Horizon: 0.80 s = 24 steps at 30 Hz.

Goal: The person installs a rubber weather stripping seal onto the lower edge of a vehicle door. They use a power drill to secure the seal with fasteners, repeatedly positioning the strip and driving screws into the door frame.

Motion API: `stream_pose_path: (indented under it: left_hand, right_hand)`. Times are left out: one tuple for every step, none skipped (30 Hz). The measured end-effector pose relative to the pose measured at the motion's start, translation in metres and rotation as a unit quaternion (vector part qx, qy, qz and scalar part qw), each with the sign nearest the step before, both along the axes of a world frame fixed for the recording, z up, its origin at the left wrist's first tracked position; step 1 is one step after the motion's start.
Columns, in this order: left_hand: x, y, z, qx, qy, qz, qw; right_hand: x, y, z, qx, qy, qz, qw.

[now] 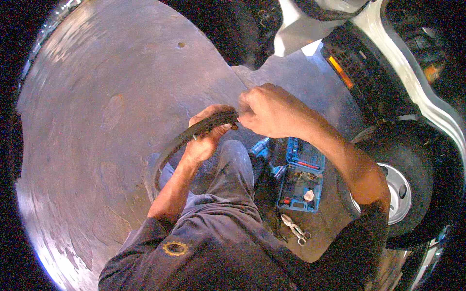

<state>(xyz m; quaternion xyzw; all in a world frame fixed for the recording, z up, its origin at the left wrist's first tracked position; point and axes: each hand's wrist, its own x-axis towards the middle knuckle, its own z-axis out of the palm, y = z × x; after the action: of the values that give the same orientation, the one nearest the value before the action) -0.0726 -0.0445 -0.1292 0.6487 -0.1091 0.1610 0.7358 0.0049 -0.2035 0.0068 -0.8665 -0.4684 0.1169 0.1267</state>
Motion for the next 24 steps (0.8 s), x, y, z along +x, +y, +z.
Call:
stream_pose_path:
  left_hand:
    - [0.000,0.000,0.000,-0.009,0.005,0.000,1.000]
    - [-0.001,0.000,-0.001,-0.018,0.010,0.001,1.000]
    - [-0.004,-0.001,0.001,-0.032,0.013,0.001,0.999]
    - [-0.006,-0.001,0.002,-0.048,0.015,0.002,0.999]
    - [-0.008,-0.003,0.001,-0.078,0.020,0.001,0.997]
    - [-0.008,-0.006,0.000,-0.109,0.025,0.000,0.994]
    - [-0.009,-0.007,-0.001,-0.141,0.030,-0.001,0.990]
    - [-0.009,-0.006,-0.001,-0.137,0.028,-0.009,0.990]
    - [-0.009,-0.005,-0.001,-0.133,0.026,-0.017,0.991]
    - [-0.008,-0.003,-0.001,-0.129,0.024,-0.025,0.991]
    - [-0.008,-0.001,0.000,-0.124,0.028,-0.033,0.991]
    - [-0.008,0.001,0.001,-0.119,0.032,-0.040,0.992]
    - [-0.009,0.002,0.002,-0.115,0.036,-0.049,0.992]
    - [-0.010,0.003,0.005,-0.107,0.041,-0.047,0.992]
    - [-0.012,0.003,0.007,-0.100,0.046,-0.045,0.993]
    - [-0.015,0.004,0.008,-0.091,0.052,-0.043,0.994]
    - [-0.016,0.000,0.008,-0.103,0.041,-0.011,0.994]
    - [-0.017,-0.006,0.008,-0.115,0.031,0.021,0.993]
    - [-0.019,-0.010,0.007,-0.124,0.022,0.050,0.991]
    - [-0.020,-0.009,0.006,-0.092,0.002,0.056,0.994]
    - [-0.019,-0.006,0.006,-0.060,-0.019,0.062,0.996]
    - [-0.018,-0.005,0.005,-0.029,-0.040,0.066,0.997]
    - [-0.017,-0.006,0.002,-0.019,-0.029,0.069,0.997]
    - [-0.019,-0.006,-0.001,-0.047,0.013,0.052,0.997]
  right_hand:
    - [-0.001,0.002,-0.002,-0.001,0.003,-0.010,1.000]
    - [-0.003,0.002,-0.004,-0.002,0.006,-0.020,1.000]
    - [-0.005,0.001,-0.007,0.018,-0.001,-0.019,1.000]
    - [-0.009,0.001,-0.008,0.037,-0.009,-0.017,0.999]
    - [-0.013,0.000,-0.011,0.056,-0.017,-0.015,0.998]
    - [-0.015,-0.001,-0.015,0.075,-0.053,-0.004,0.996]
    - [-0.017,-0.002,-0.020,0.093,-0.087,0.007,0.992]
    - [-0.021,-0.003,-0.024,0.111,-0.122,0.018,0.986]
    - [-0.026,-0.003,-0.023,0.096,-0.175,0.030,0.979]
    - [-0.027,-0.003,-0.022,0.101,-0.197,0.046,0.974]
    - [-0.028,-0.003,-0.023,0.106,-0.218,0.062,0.968]
    - [-0.028,-0.002,-0.022,0.110,-0.240,0.079,0.961]
    - [-0.028,-0.002,-0.020,0.099,-0.249,0.093,0.959]
    - [-0.027,-0.003,-0.018,0.088,-0.259,0.108,0.956]
    - [-0.027,-0.002,-0.015,0.077,-0.268,0.122,0.952]
    - [-0.027,0.000,-0.015,0.073,-0.234,0.089,0.965]
    - [-0.028,0.003,-0.014,0.068,-0.199,0.055,0.976]
    - [-0.028,0.006,-0.013,0.064,-0.164,0.021,0.984]
    - [-0.027,0.009,-0.011,0.043,-0.111,-0.007,0.993]
    - [-0.025,0.012,-0.007,0.022,-0.057,-0.035,0.998]
    - [-0.022,0.014,-0.005,0.002,-0.003,-0.062,0.998]
    - [-0.021,0.015,-0.005,-0.021,0.038,-0.083,0.996]
    - [-0.021,0.016,-0.005,-0.043,0.080,-0.103,0.990]
    - [-0.020,0.016,-0.005,-0.065,0.122,-0.123,0.983]
